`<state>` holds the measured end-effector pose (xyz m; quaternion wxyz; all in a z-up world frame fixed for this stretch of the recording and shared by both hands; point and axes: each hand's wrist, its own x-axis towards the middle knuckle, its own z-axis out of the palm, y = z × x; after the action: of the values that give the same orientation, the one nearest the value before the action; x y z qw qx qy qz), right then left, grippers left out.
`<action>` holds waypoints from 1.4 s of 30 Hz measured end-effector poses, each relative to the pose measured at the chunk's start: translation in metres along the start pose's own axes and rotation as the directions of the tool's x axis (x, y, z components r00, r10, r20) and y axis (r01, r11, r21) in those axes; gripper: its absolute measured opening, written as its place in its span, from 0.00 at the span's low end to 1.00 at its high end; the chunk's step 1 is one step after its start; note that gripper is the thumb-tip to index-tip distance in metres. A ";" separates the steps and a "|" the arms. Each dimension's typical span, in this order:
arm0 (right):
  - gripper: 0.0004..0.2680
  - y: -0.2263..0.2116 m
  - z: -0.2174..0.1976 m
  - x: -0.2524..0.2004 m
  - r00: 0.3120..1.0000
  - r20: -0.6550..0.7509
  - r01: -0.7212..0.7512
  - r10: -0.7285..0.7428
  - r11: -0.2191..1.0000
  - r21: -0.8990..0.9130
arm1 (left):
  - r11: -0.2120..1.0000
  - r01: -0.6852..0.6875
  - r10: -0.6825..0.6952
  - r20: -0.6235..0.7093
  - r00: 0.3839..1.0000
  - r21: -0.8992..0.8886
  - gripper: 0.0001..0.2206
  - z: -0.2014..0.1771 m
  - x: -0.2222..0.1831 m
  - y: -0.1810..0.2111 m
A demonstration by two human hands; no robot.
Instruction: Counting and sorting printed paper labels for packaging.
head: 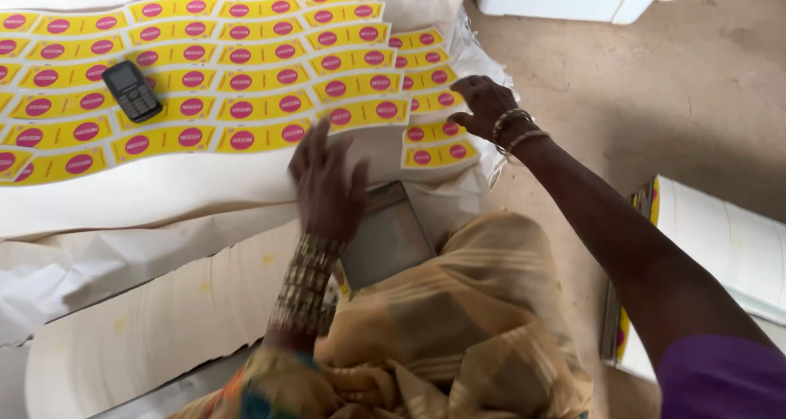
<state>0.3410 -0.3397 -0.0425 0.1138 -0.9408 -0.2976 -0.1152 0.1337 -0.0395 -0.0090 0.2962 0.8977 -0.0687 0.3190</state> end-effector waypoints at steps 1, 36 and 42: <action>0.21 0.006 0.003 0.013 1.000 0.001 0.011 -0.011 1.000 -0.004 | 1.000 0.006 -0.006 -0.010 1.000 0.001 0.19 0.019 0.028 0.004; 0.21 0.016 -0.003 0.077 0.746 0.454 0.624 -0.487 0.749 -0.222 | 0.957 0.113 -0.211 0.376 0.902 0.267 0.36 0.165 0.175 -0.037; 0.10 0.004 -0.002 0.084 0.800 0.200 0.548 -0.565 0.553 -0.628 | 0.960 0.110 -0.202 0.362 0.910 0.259 0.36 0.167 0.173 -0.040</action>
<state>0.4096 -0.2988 -0.0169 -0.2634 -0.7736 -0.5174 -0.2539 0.3709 -0.0919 -0.0261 0.1944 0.9737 -0.0154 0.1176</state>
